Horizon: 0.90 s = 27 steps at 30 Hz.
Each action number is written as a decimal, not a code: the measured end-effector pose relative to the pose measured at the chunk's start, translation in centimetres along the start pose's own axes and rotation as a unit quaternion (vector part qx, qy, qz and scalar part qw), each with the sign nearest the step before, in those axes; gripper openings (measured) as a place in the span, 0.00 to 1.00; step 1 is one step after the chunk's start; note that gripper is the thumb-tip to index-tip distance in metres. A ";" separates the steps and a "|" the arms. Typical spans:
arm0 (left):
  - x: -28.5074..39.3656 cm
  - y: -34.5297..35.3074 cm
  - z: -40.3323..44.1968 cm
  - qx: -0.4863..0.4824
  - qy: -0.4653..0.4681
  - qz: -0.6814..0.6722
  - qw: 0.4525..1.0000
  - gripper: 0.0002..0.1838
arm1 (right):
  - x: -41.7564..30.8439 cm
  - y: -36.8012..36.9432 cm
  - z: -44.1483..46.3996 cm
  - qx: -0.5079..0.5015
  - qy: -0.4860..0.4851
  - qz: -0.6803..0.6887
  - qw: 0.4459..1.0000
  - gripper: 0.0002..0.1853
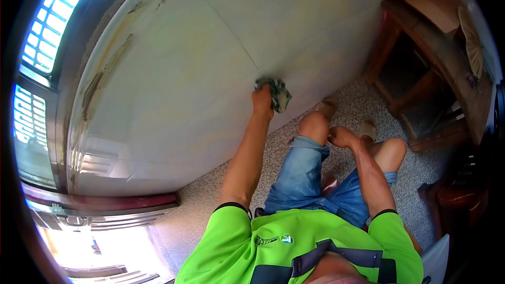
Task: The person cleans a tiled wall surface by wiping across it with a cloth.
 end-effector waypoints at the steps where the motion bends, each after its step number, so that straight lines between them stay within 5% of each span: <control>1: -2.6 -1.1 0.1 0.016 -0.015 0.033 0.999 0.17 | 0.0 -0.1 -0.4 0.001 0.003 0.002 1.000 0.22; 4: -6.3 -2.8 -0.5 0.112 -0.139 0.027 0.984 0.17 | -1.2 -1.6 -2.1 0.037 -0.014 0.011 0.999 0.21; 7: -6.0 -3.1 -0.5 0.080 -0.200 -0.035 0.976 0.16 | -1.7 -2.6 -2.5 0.048 0.013 0.010 0.999 0.20; 10: -3.6 -2.2 -1.1 -0.054 -0.188 -0.076 0.978 0.14 | -1.5 -2.7 -2.0 0.023 -0.016 -0.007 1.000 0.21; 14: 2.4 1.8 -4.7 -0.181 -0.104 -0.093 0.973 0.14 | -2.8 -4.6 -2.8 0.117 -0.044 0.149 0.981 0.24; 17: 3.6 3.4 -4.7 -0.277 -0.024 -0.057 0.959 0.16 | -3.9 -7.2 -3.7 0.143 -0.103 0.431 0.885 0.29; 18: 4.2 3.9 -5.1 -0.346 0.146 0.167 0.912 0.18 | -5.0 -8.2 -5.3 0.146 -0.102 0.433 0.883 0.29; 22: 4.7 10.2 -10.9 -0.356 0.099 0.310 0.876 0.19 | -11.1 -11.5 -10.6 0.094 -0.170 0.664 0.723 0.32; 23: 4.2 11.6 -12.5 -0.393 0.271 0.341 0.810 0.23 | -12.1 -11.4 -11.1 0.063 -0.199 0.722 0.659 0.32; 24: 4.0 12.4 -14.2 -0.417 0.434 0.355 0.715 0.28 | -12.2 -10.5 -10.0 0.076 -0.201 0.728 0.652 0.32; 26: 3.7 12.1 -14.9 -0.465 0.391 0.372 0.701 0.30 | -11.0 -8.5 -6.5 0.081 -0.225 0.837 0.492 0.29; 27: 3.6 12.0 -14.9 -0.498 0.347 0.393 0.691 0.33 | -10.5 -8.6 -7.0 0.094 -0.231 0.839 0.484 0.29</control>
Point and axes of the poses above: each hand's wrist, its own z-axis towards the middle knuckle, its own y-axis out of the palm, x = y × z, the point moved 4 cm from there along z, towards the middle knuckle, and after that the axes turned 11 degrees about y, right-handed, at the moved point
